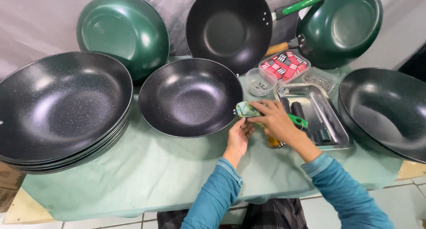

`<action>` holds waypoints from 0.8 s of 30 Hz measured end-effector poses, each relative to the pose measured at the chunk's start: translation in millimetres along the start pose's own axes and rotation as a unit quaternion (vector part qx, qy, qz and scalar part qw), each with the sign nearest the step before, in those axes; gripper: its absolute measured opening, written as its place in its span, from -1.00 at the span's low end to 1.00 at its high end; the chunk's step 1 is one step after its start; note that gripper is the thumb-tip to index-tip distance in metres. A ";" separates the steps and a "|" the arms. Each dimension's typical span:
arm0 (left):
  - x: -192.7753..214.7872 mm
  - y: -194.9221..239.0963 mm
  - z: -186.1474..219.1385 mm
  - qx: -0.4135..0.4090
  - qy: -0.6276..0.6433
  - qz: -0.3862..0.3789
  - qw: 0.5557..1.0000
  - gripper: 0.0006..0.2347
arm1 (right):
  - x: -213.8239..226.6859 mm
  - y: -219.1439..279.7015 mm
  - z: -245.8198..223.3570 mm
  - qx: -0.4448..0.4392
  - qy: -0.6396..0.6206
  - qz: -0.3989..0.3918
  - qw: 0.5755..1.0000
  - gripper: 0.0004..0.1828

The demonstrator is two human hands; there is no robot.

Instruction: Cleaning and wiping down various woks and their handles using a cloth in a display area.

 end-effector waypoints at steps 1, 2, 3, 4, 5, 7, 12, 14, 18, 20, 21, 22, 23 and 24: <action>3.2 -3.6 -1.5 -0.002 0.000 0.000 1.000 -0.79 | -3.2 -2.7 -4.4 0.001 0.000 0.001 1.000 -0.46; 7.3 -7.3 -2.5 -0.006 0.015 0.011 1.000 -0.80 | -4.9 -5.5 -9.5 0.012 0.022 0.022 0.999 -0.54; 11.9 -10.5 -4.2 -0.010 0.029 0.022 0.999 -0.81 | -7.0 -7.3 -15.1 0.022 0.044 0.043 0.998 -0.62; 7.7 -5.2 0.1 -0.011 0.028 0.022 0.999 -0.81 | 0.6 -2.7 -12.9 0.022 0.043 0.043 0.998 -0.62; 2.9 0.2 3.2 -0.010 0.033 0.016 0.999 -0.80 | 7.1 2.6 -8.9 0.003 0.018 0.025 1.000 -0.57; -4.5 8.6 8.2 -0.009 0.038 0.011 0.999 -0.79 | 20.4 18.4 2.6 -0.016 -0.008 0.005 1.000 -0.51; -6.2 7.9 6.9 -0.023 0.011 -0.027 0.999 -0.70 | 49.5 68.1 50.2 -0.191 -0.244 -0.018 0.951 -0.47; -8.2 9.4 8.8 -0.026 0.005 -0.031 0.999 -0.69 | 54.8 70.4 50.6 -0.193 -0.260 -0.004 0.946 -0.48; -11.7 14.8 12.5 -0.028 -0.011 -0.030 0.999 -0.67 | 46.2 55.3 47.3 -0.141 -0.230 0.021 0.963 -0.59; -13.9 18.1 14.8 -0.028 -0.013 -0.026 0.999 -0.67 | 37.7 31.6 30.9 -0.126 -0.206 0.014 0.970 -0.63; -13.6 20.8 16.7 -0.030 -0.013 -0.019 0.999 -0.67 | 32.8 19.3 20.9 -0.109 -0.185 0.004 0.977 -0.64; -8.9 16.7 12.8 -0.030 -0.015 -0.019 0.999 -0.67 | 28.5 13.0 10.8 -0.110 -0.185 0.005 0.977 -0.64; -4.2 11.5 10.2 -0.030 -0.020 -0.012 0.999 -0.70 | 26.4 3.7 -0.3 -0.083 -0.133 0.026 0.987 -0.71; 0.6 6.3 7.8 -0.029 -0.026 -0.006 0.999 -0.72 | 24.2 -5.6 -11.9 -0.056 -0.080 0.046 0.994 -0.71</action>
Point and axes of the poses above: each hand's wrist, its own y-axis away from the middle knuckle, its own x-axis out of the back of the hand, z = x × y, the point moved 4 cm from there along -y, towards the middle knuckle, and after that the axes turned 3 degrees about -x, right-handed, at the moved point
